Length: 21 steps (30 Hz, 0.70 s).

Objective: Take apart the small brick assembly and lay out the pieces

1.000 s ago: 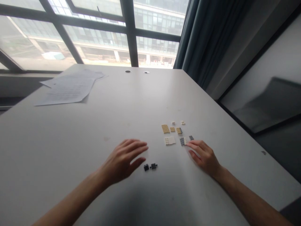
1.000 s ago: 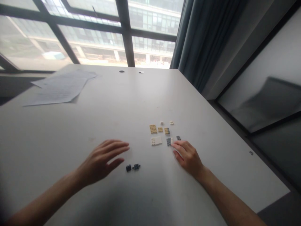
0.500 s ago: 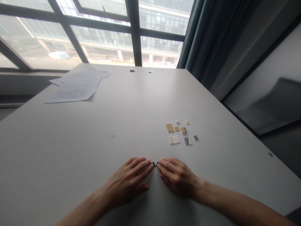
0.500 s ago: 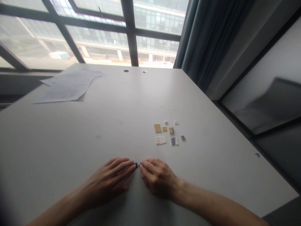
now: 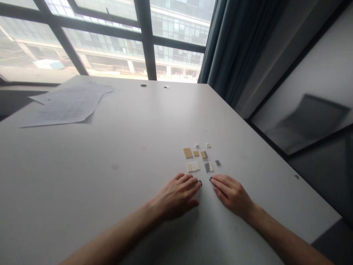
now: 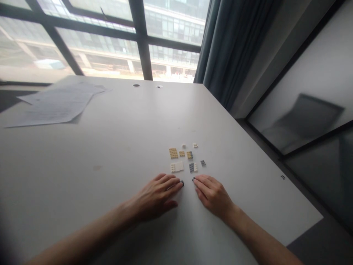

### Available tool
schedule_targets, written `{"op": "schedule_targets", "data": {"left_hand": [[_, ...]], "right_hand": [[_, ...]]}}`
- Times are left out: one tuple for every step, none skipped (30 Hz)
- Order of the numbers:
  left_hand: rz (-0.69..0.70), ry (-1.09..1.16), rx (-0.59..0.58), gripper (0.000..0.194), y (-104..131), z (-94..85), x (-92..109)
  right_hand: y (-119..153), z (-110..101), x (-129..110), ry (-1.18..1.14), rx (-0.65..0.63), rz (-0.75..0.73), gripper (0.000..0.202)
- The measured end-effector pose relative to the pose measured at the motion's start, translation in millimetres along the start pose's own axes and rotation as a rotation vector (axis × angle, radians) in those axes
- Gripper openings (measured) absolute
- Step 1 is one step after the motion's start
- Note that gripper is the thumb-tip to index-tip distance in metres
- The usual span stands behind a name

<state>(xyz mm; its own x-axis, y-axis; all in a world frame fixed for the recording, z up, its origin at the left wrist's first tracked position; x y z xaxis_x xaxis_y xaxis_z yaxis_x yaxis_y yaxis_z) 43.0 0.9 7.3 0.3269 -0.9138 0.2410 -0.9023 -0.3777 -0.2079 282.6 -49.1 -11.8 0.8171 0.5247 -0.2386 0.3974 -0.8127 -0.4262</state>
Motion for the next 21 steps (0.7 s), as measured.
{"op": "schedule_targets", "data": {"left_hand": [[0.005, 0.007, -0.002, 0.043, -3.0, 0.4, 0.2], [0.006, 0.016, -0.002, 0.043, -4.5, 0.3, 0.3], [0.002, 0.028, 0.0, 0.044, -4.6, -0.7, 0.5], [-0.008, 0.045, 0.006, 0.045, -2.9, -2.6, 0.5], [-0.025, 0.068, 0.018, 0.047, 0.8, -5.5, 0.3], [-0.054, 0.096, 0.04, 0.049, 6.8, -9.4, -0.3], [-0.095, 0.133, 0.07, 0.05, 15.6, -14.0, -1.5], [-0.149, 0.179, 0.107, 0.05, 27.3, -18.9, -3.5], [-0.219, 0.236, 0.152, 0.049, 42.1, -23.6, -6.2], [-0.299, 0.308, 0.201, 0.047, 59.8, -27.8, -9.5], [-0.39, 0.392, 0.262, 0.046, 80.0, -31.2, -13.5], [-0.491, 0.485, 0.364, 0.045, 102.2, -34.1, -17.9], [-0.586, 0.59, 0.511, 0.045, 125.8, -36.7, -22.4], [-0.678, 0.723, 0.685, 0.05, 149.7, -39.2, -26.7], [-0.754, 0.836, 0.933, 0.06, 173.5, -42.6, -30.3], [-0.8, 0.917, 1.069, 0.069, 195.0, -46.5, -32.8], [-0.825, 0.936, 1.129, 0.074, 213.5, -52.1, -34.0], [-0.836, 0.91, 1.138, 0.078, 228.5, -59.3, -33.8], [-0.845, 0.843, 1.13, 0.081, 239.8, -67.8, -32.1], [-0.839, 0.735, 1.119, 0.082, 246.9, -77.0, -28.7], [-0.815, 0.6, 1.102, 0.082, 249.8, -86.1, -23.7]], "right_hand": [[-0.3, 0.9, 0.2, -0.012, 0.002, 0.006, 0.032], [-0.6, 1.7, -0.1, -0.023, 0.005, 0.011, 0.032], [-0.8, 2.2, -0.6, -0.033, 0.011, 0.016, 0.032], [-0.9, 2.0, -0.9, -0.043, 0.021, 0.023, 0.033], [-0.5, 1.2, -0.8, -0.056, 0.037, 0.032, 0.034], [0.3, -0.4, -0.2, -0.072, 0.06, 0.049, 0.035], [1.5, -2.5, 0.9, -0.095, 0.088, 0.076, 0.036], [3.1, -4.9, 2.8, -0.126, 0.12, 0.12, 0.036], [5.1, -7.2, 5.4, -0.165, 0.153, 0.184, 0.036], [7.1, -9.1, 8.8, -0.218, 0.186, 0.271, 0.034], [8.8, -10.2, 13.0, -0.288, 0.216, 0.379, 0.033], [10.0, -10.0, 17.9, -0.386, 0.247, 0.493, 0.032], [10.2, -8.5, 23.3, -0.514, 0.288, 0.605, 0.032], [8.8, -5.9, 28.8, -0.671, 0.338, 0.695, 0.034], [5.5, -2.4, 33.9, -0.832, 0.401, 0.764, 0.037], [0.3, 1.2, 38.2, -0.974, 0.465, 0.814, 0.042], [-6.7, 4.2, 41.0, -1.079, 0.523, 0.846, 0.048], [-15.3, 5.9, 41.7, -1.136, 0.566, 0.855, 0.056], [-25.0, 5.9, 39.6, -1.144, 0.579, 0.838, 0.065], [-35.2, 3.8, 34.5, -1.107, 0.57, 0.787, 0.073], [-45.3, -0.1, 25.9, -1.032, 0.532, 0.692, 0.08]]}}
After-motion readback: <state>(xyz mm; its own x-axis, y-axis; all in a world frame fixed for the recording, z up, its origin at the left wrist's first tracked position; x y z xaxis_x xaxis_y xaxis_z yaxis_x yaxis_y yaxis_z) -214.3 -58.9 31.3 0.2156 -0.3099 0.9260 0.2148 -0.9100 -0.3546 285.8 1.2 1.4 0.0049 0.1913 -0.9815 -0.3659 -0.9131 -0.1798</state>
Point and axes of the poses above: each hand's wrist, its own y-axis away from the middle knuckle, its own z-axis out of the palm, x = y × z, the point moved 1 cm from there along -y, towards the middle knuckle, and after that the axes turned 4 degrees about z, right-handed, at the moved point
